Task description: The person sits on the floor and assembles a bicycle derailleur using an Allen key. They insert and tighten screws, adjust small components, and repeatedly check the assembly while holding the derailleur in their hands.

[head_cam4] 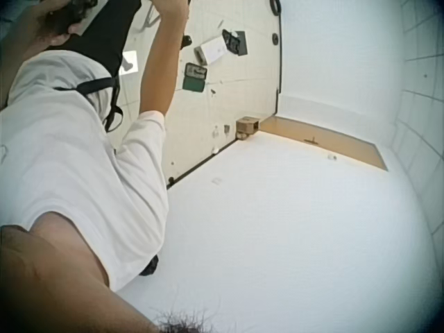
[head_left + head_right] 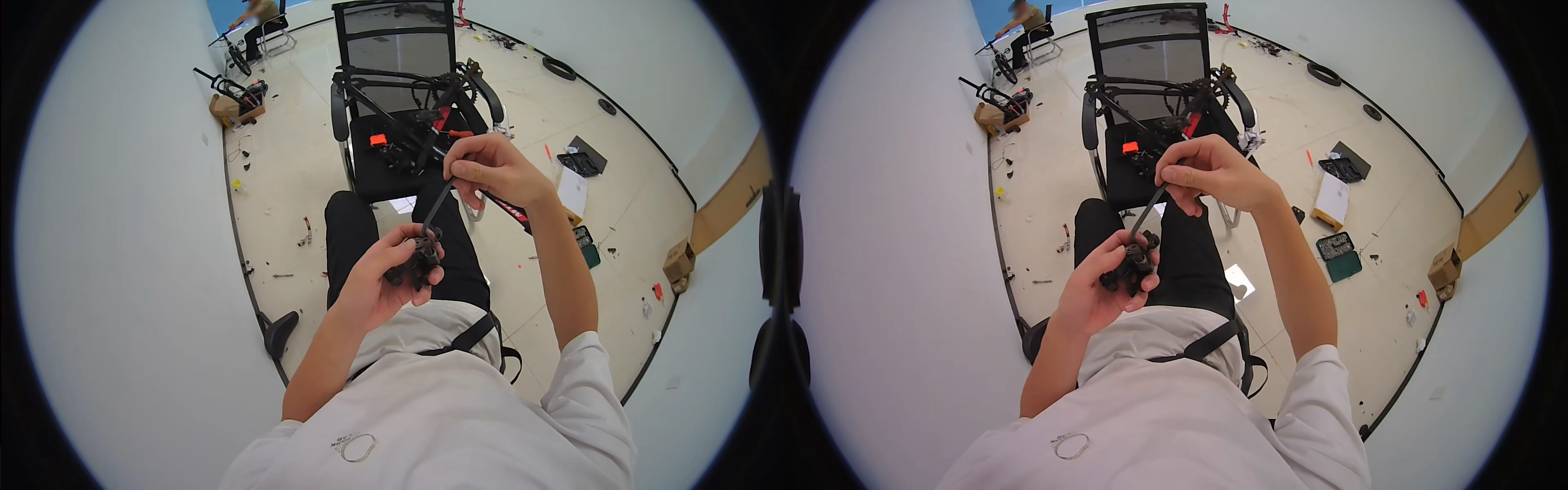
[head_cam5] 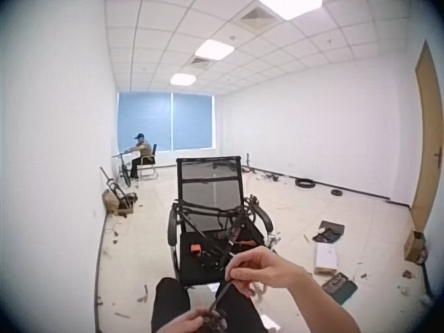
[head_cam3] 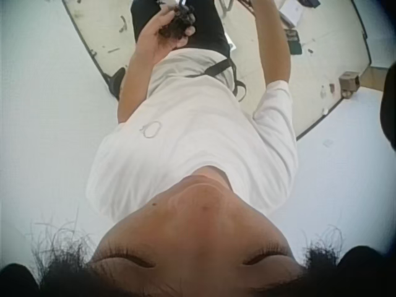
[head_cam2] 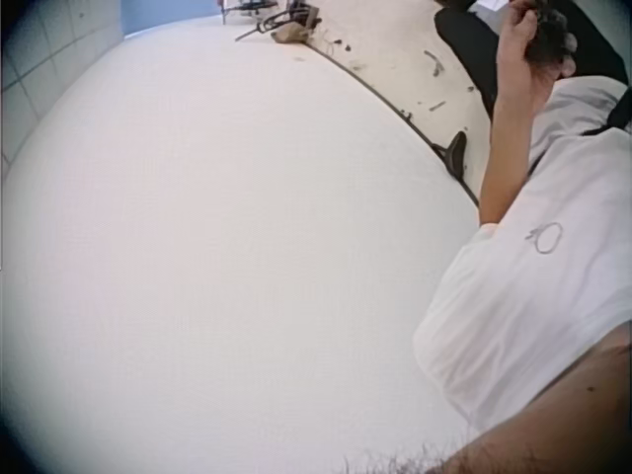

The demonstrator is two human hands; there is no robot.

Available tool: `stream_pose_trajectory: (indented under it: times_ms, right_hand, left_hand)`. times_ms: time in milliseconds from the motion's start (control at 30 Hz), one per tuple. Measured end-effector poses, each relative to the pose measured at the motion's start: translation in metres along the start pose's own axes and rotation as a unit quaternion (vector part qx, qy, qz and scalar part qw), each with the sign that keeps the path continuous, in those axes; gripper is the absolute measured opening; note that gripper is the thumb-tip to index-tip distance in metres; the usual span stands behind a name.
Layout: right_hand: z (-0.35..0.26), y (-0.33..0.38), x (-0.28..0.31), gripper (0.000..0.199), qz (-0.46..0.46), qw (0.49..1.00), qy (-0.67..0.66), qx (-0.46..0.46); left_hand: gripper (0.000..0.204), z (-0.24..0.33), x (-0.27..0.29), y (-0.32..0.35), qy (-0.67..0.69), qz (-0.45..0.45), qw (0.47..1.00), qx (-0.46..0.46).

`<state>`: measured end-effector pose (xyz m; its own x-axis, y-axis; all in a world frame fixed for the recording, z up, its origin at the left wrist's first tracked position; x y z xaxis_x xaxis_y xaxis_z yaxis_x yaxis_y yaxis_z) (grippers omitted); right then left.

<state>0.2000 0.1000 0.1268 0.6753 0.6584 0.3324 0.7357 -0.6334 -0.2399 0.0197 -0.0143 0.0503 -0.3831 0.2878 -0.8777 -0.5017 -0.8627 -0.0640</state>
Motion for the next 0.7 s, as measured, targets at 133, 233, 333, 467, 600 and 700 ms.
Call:
stream_pose_trajectory:
  times_ms: [133, 233, 333, 467, 600, 700]
  right_hand:
    - [-0.004, 0.007, 0.003, 0.016, 0.059, 0.997, -0.057, 0.007]
    - [-0.016, 0.023, 0.006, 0.015, 0.106, 0.994, -0.002, 0.027]
    - [-0.029, 0.042, -0.002, 0.013, 0.125, 0.991, 0.028, 0.048]
    - [-0.036, 0.063, -0.014, 0.010, 0.163, 0.984, 0.013, 0.074]
    - [-0.035, 0.071, -0.017, 0.010, 0.186, 0.978, -0.031, 0.089]
    - [-0.033, 0.070, -0.017, 0.010, 0.182, 0.979, -0.036, 0.085]
  left_hand:
    - [0.026, 0.003, -0.001, 0.003, -0.057, 0.015, 0.998, -0.033]
    - [0.025, 0.004, -0.003, 0.004, -0.106, 0.005, 0.992, -0.071]
    - [0.027, 0.003, -0.009, 0.007, -0.127, -0.017, 0.986, -0.107]
    - [0.029, -0.001, -0.011, 0.008, -0.171, -0.058, 0.974, -0.141]
    - [0.031, -0.003, -0.013, 0.010, -0.176, -0.066, 0.973, -0.134]
    - [0.031, -0.004, -0.013, 0.008, -0.148, -0.065, 0.978, -0.131]
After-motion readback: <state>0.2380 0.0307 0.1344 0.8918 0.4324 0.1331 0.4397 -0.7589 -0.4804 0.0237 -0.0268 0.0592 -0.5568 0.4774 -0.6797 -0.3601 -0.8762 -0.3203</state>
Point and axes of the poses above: each hand's wrist, its own y-axis away from the middle knuckle, its own x-axis out of the back of the hand, z = x × y, the point moved 3 cm from there along -y, towards the middle knuckle, and after that the axes turned 14 degrees about y, right-handed, at the moved point
